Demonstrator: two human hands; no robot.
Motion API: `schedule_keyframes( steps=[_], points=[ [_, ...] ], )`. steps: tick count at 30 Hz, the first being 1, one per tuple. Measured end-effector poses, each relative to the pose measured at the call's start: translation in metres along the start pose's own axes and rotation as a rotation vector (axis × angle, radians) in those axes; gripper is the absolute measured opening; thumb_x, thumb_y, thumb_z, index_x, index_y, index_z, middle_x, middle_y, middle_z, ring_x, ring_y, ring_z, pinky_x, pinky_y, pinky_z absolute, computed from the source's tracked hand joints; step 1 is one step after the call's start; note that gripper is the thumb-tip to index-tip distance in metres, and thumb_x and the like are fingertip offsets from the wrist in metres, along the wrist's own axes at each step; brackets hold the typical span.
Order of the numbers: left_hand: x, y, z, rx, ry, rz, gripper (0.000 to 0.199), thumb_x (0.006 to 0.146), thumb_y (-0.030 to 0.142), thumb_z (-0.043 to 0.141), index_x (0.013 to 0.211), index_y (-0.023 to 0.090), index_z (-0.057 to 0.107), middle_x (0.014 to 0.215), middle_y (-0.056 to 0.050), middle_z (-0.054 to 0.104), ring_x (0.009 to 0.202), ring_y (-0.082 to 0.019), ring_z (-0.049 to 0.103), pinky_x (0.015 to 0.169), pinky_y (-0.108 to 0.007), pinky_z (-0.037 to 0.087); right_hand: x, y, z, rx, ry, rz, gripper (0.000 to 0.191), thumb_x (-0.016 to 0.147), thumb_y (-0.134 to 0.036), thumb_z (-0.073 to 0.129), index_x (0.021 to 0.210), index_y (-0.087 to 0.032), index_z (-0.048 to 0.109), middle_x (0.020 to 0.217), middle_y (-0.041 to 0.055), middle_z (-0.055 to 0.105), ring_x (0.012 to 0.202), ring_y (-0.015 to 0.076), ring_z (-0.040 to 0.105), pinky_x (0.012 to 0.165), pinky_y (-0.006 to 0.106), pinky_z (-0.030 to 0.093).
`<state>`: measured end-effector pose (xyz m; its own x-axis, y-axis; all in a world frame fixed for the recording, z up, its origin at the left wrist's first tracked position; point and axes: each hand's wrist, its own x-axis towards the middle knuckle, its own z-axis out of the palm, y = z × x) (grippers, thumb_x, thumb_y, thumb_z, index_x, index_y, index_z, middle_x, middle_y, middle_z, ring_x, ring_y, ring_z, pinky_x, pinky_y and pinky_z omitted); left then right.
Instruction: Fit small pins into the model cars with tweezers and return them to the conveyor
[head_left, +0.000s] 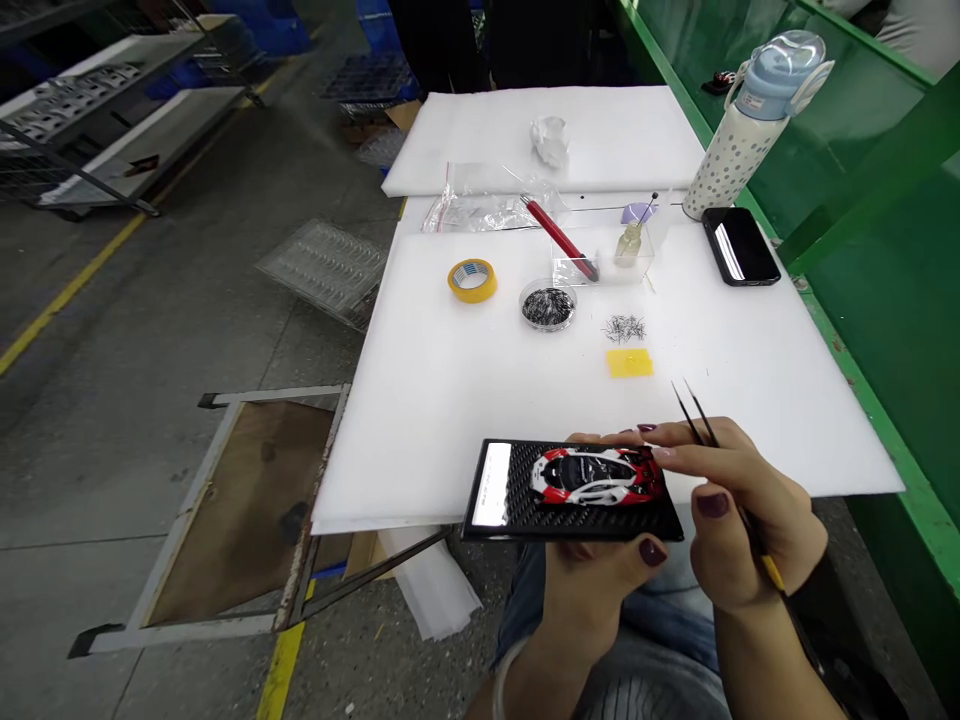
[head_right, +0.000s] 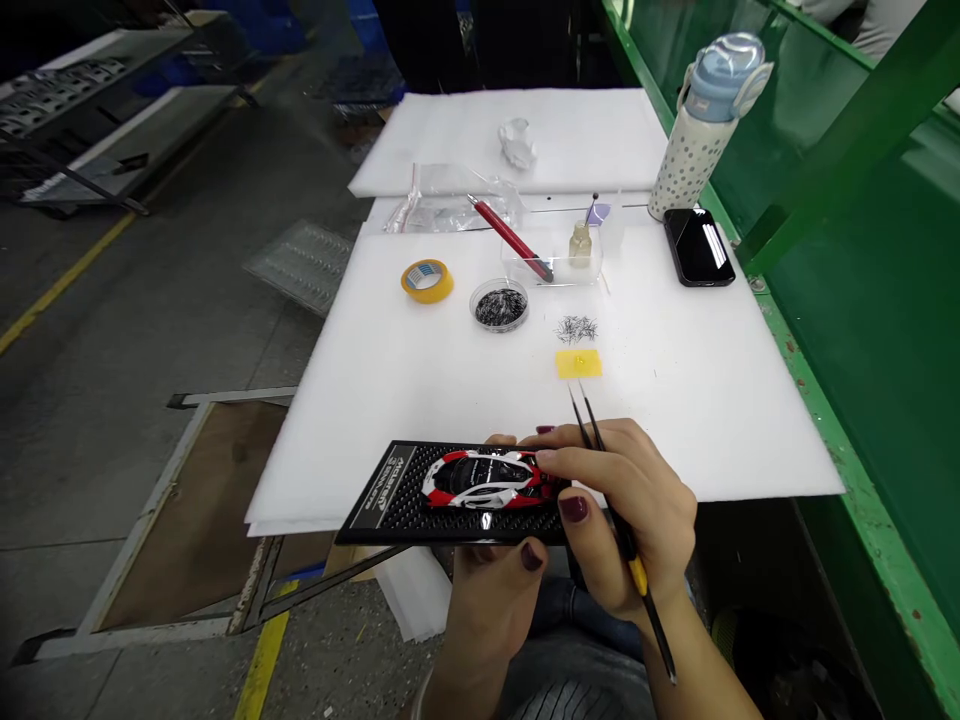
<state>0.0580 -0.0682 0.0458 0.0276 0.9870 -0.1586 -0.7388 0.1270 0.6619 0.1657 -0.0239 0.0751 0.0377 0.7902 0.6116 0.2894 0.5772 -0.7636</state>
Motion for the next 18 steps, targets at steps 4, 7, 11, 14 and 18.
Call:
schedule_keyframes(
  steps=[4, 7, 11, 14, 18],
  points=[
    [0.004, 0.002, -0.004, 0.189, -0.007, 0.200, 0.062, 0.082, 0.023, 0.086, 0.135, 0.041, 0.058, 0.142, 0.001, 0.065, 0.136, -0.022, 0.061, 0.118, -0.038, 0.049, 0.000, 0.004, -0.013, 0.075, -0.138, 0.081, 0.032, 0.097, -0.018, 0.061, 0.124, -0.030, 0.072, 0.118, 0.0046, 0.075, 0.109, 0.0261, 0.070, 0.091, 0.043, 0.057],
    [0.004, 0.009, -0.001, 0.379, -0.011, 0.326, 0.067, 0.081, 0.011, 0.084, 0.134, 0.041, 0.056, 0.144, 0.002, 0.063, 0.140, -0.022, 0.057, 0.119, -0.037, 0.048, 0.000, 0.008, -0.022, 0.217, -0.279, 0.161, 0.041, 0.093, -0.014, 0.064, 0.130, -0.030, 0.069, 0.128, 0.0058, 0.071, 0.122, 0.0275, 0.065, 0.103, 0.045, 0.054],
    [0.003, 0.009, 0.003, 0.401, -0.030, 0.356, 0.073, 0.079, 0.002, 0.082, 0.133, 0.042, 0.054, 0.147, 0.004, 0.060, 0.143, -0.021, 0.054, 0.118, -0.036, 0.048, 0.005, 0.009, -0.028, 0.304, -0.374, 0.167, 0.044, 0.089, -0.013, 0.068, 0.131, -0.029, 0.066, 0.128, 0.0066, 0.070, 0.128, 0.0283, 0.061, 0.109, 0.046, 0.051],
    [0.004, 0.006, 0.000, 0.378, -0.047, 0.373, 0.072, 0.079, 0.007, 0.085, 0.133, 0.042, 0.053, 0.146, 0.002, 0.061, 0.140, -0.022, 0.057, 0.114, -0.036, 0.051, 0.014, 0.010, -0.035, 0.278, -0.462, 0.094, 0.041, 0.089, -0.012, 0.070, 0.126, -0.028, 0.065, 0.120, 0.0066, 0.072, 0.125, 0.0276, 0.062, 0.107, 0.046, 0.054],
    [0.006, 0.001, -0.011, 0.464, -0.052, 0.377, 0.076, 0.071, 0.030, 0.094, 0.136, 0.038, 0.056, 0.140, -0.002, 0.066, 0.134, -0.025, 0.062, 0.115, -0.041, 0.051, 0.027, 0.012, -0.048, 0.183, -0.571, 0.050, 0.037, 0.088, -0.012, 0.073, 0.121, -0.027, 0.064, 0.115, 0.0081, 0.074, 0.117, 0.0273, 0.067, 0.098, 0.044, 0.059]
  ],
)
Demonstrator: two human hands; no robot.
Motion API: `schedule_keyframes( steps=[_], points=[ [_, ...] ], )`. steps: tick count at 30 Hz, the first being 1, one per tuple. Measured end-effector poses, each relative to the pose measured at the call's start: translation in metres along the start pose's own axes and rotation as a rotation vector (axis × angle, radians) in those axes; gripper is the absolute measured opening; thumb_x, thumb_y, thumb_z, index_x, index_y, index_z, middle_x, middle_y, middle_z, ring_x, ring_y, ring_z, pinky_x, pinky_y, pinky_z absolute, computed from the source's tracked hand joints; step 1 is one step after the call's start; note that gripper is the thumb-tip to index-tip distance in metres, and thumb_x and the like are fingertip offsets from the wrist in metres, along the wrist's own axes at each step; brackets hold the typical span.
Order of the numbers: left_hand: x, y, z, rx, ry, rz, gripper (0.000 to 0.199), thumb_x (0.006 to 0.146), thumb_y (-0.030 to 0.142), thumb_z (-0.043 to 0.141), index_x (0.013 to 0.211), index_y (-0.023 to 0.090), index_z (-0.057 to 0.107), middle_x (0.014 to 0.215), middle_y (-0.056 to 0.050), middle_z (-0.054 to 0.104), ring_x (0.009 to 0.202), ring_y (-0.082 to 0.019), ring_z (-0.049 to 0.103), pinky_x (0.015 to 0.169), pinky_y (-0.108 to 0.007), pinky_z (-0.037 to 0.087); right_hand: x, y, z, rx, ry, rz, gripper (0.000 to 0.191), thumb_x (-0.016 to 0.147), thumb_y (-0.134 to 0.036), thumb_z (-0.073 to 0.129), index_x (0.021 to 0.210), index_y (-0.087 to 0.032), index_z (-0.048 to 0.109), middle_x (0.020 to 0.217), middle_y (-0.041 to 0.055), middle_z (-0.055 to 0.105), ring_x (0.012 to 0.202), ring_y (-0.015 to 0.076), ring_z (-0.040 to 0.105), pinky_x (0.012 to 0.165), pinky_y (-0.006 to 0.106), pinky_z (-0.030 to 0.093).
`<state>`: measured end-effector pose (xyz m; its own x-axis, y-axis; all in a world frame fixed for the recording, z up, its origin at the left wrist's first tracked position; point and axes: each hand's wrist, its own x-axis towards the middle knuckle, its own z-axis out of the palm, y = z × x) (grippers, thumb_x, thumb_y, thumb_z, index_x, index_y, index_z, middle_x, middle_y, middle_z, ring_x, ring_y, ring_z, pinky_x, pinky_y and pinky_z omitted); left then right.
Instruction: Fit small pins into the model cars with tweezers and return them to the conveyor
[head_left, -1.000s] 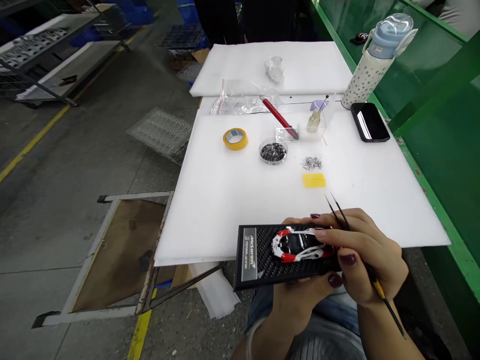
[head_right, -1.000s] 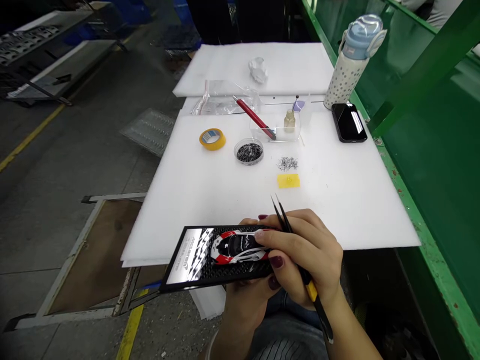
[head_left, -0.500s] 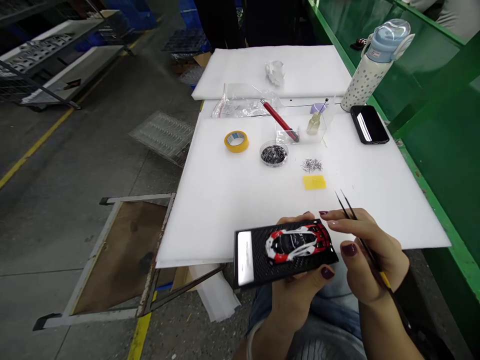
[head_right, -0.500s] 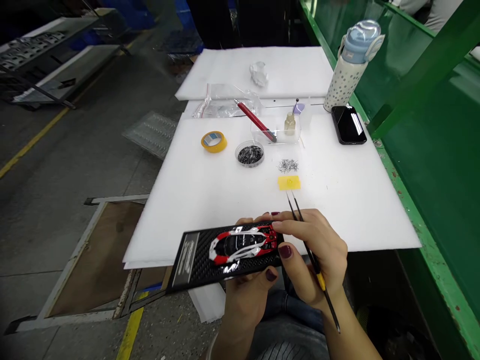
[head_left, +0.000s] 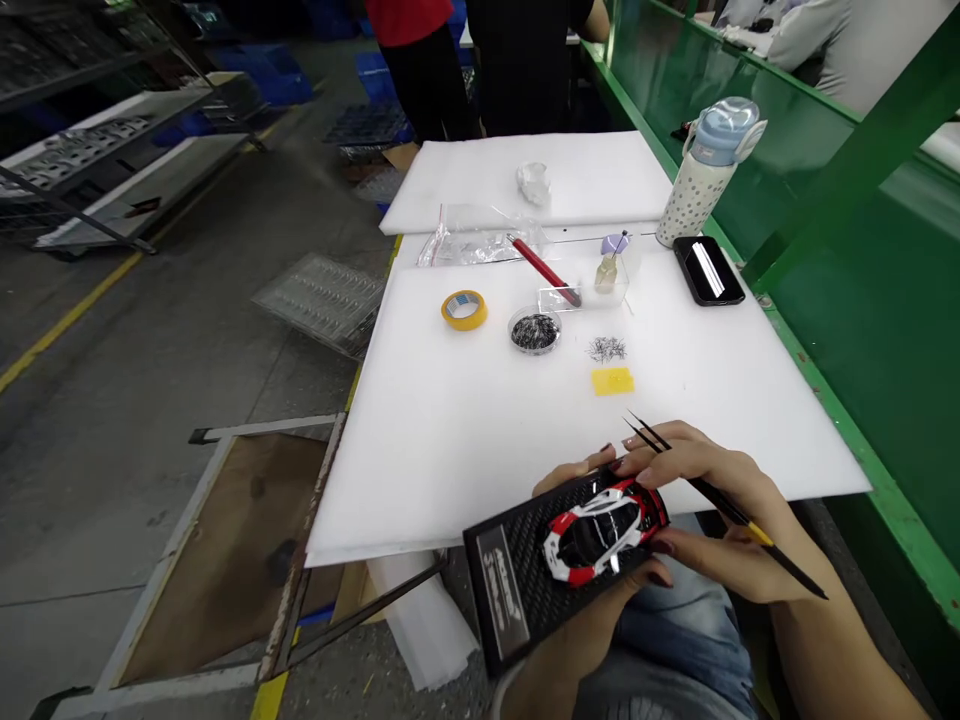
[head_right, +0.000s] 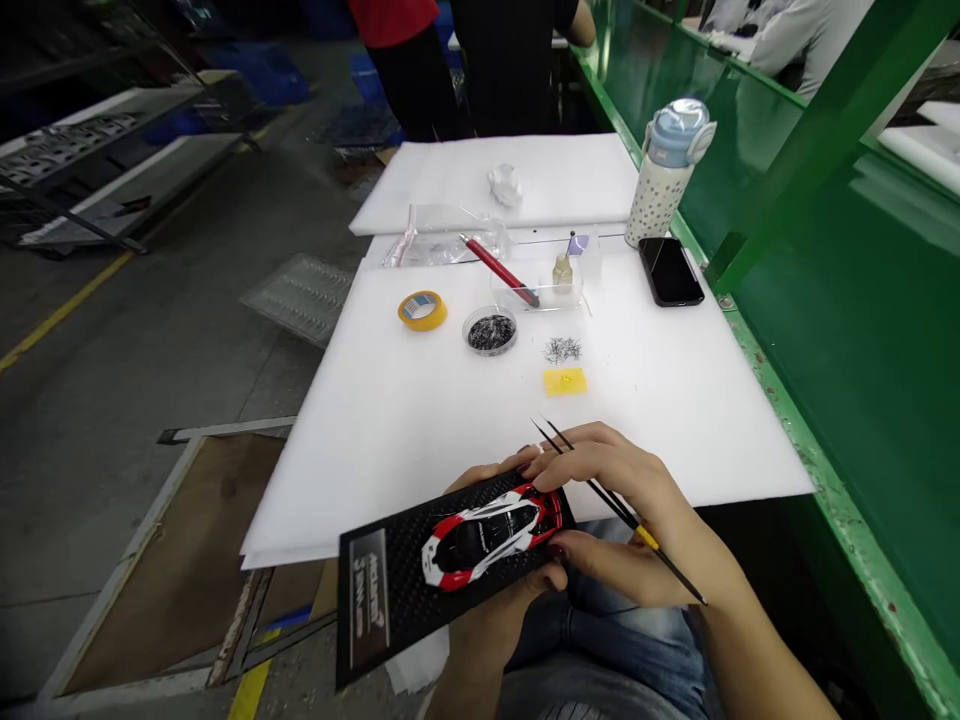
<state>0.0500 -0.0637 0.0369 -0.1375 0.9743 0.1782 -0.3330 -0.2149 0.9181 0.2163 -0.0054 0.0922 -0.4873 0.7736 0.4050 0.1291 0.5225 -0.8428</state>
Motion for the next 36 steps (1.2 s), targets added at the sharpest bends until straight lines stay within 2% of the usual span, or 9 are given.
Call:
schedule_keyframes(
  steps=[4, 10, 14, 17, 21, 24, 27, 31, 36],
  points=[
    [-0.005, -0.010, 0.002, 0.042, -0.002, -0.212, 0.079, 0.063, 0.040, 0.098, 0.134, 0.033, 0.062, 0.137, -0.006, 0.069, 0.132, -0.030, 0.063, 0.119, -0.048, 0.047, -0.007, -0.005, -0.005, -0.007, 0.057, 0.059, 0.032, 0.084, -0.015, 0.081, 0.109, -0.025, 0.064, 0.107, 0.0065, 0.074, 0.102, 0.0230, 0.073, 0.089, 0.036, 0.062],
    [0.001, -0.013, 0.015, -0.005, -0.108, -0.332, 0.084, 0.075, 0.074, 0.077, 0.141, 0.027, 0.058, 0.146, -0.012, 0.064, 0.138, -0.031, 0.058, 0.120, -0.046, 0.043, -0.042, 0.007, -0.010, -0.204, 0.444, 0.234, 0.021, 0.087, -0.025, 0.078, 0.099, -0.024, 0.061, 0.104, 0.0068, 0.075, 0.095, 0.0217, 0.073, 0.083, 0.032, 0.059],
    [0.021, -0.014, -0.006, 0.416, -0.077, -0.208, 0.069, 0.091, 0.071, 0.059, 0.142, 0.026, 0.052, 0.128, -0.010, 0.073, 0.123, -0.027, 0.068, 0.109, -0.044, 0.052, -0.076, 0.031, -0.056, -0.518, 0.810, 0.416, 0.031, 0.080, -0.043, 0.080, 0.094, -0.023, 0.061, 0.100, 0.0077, 0.075, 0.091, 0.0250, 0.071, 0.084, 0.038, 0.056],
    [0.039, -0.019, -0.025, 0.594, -0.031, -0.179, 0.059, 0.084, 0.067, 0.069, 0.124, 0.024, 0.064, 0.117, -0.011, 0.076, 0.120, -0.033, 0.068, 0.112, -0.055, 0.046, -0.104, 0.049, -0.104, -0.692, 1.033, 0.513, 0.033, 0.075, -0.048, 0.076, 0.090, -0.023, 0.061, 0.090, 0.0072, 0.072, 0.084, 0.0257, 0.067, 0.084, 0.041, 0.052],
    [0.048, -0.023, -0.033, 0.749, -0.036, -0.146, 0.049, 0.085, 0.064, 0.066, 0.116, 0.026, 0.069, 0.115, -0.009, 0.077, 0.118, -0.035, 0.068, 0.109, -0.056, 0.048, -0.141, 0.068, -0.156, -0.803, 1.198, 0.635, 0.031, 0.070, -0.048, 0.073, 0.084, -0.024, 0.059, 0.084, 0.0077, 0.070, 0.078, 0.0258, 0.062, 0.078, 0.042, 0.048],
    [0.045, -0.025, -0.033, 0.865, -0.105, -0.113, 0.047, 0.085, 0.066, 0.064, 0.111, 0.028, 0.071, 0.115, -0.006, 0.078, 0.114, -0.035, 0.070, 0.099, -0.053, 0.054, -0.161, 0.077, -0.175, -0.794, 1.243, 0.718, 0.033, 0.064, -0.047, 0.077, 0.079, -0.024, 0.059, 0.082, 0.0084, 0.069, 0.077, 0.0270, 0.061, 0.076, 0.042, 0.047],
    [0.042, -0.028, -0.036, 0.935, -0.133, -0.078, 0.046, 0.085, 0.067, 0.062, 0.110, 0.030, 0.072, 0.116, -0.005, 0.079, 0.113, -0.036, 0.070, 0.094, -0.054, 0.055, -0.175, 0.076, -0.177, -0.735, 1.270, 0.747, 0.038, 0.057, -0.046, 0.083, 0.079, -0.024, 0.060, 0.086, 0.0104, 0.070, 0.084, 0.0300, 0.064, 0.077, 0.044, 0.048],
    [0.039, -0.033, -0.040, 0.955, -0.143, -0.020, 0.039, 0.089, 0.061, 0.062, 0.110, 0.030, 0.073, 0.116, -0.005, 0.079, 0.114, -0.035, 0.070, 0.098, -0.053, 0.053, -0.177, 0.058, -0.154, -0.646, 1.335, 0.649, 0.040, 0.065, -0.047, 0.078, 0.093, -0.024, 0.061, 0.108, 0.0129, 0.072, 0.100, 0.0307, 0.066, 0.090, 0.046, 0.050],
    [0.036, -0.044, -0.037, 0.895, -0.126, 0.057, 0.031, 0.090, 0.049, 0.064, 0.110, 0.028, 0.074, 0.114, -0.008, 0.078, 0.110, -0.035, 0.068, 0.103, -0.055, 0.048, -0.130, 0.048, -0.110, -0.463, 1.193, 0.521, 0.028, 0.079, -0.046, 0.071, 0.090, -0.022, 0.063, 0.095, 0.0086, 0.074, 0.088, 0.0245, 0.069, 0.084, 0.040, 0.054]
  ],
)
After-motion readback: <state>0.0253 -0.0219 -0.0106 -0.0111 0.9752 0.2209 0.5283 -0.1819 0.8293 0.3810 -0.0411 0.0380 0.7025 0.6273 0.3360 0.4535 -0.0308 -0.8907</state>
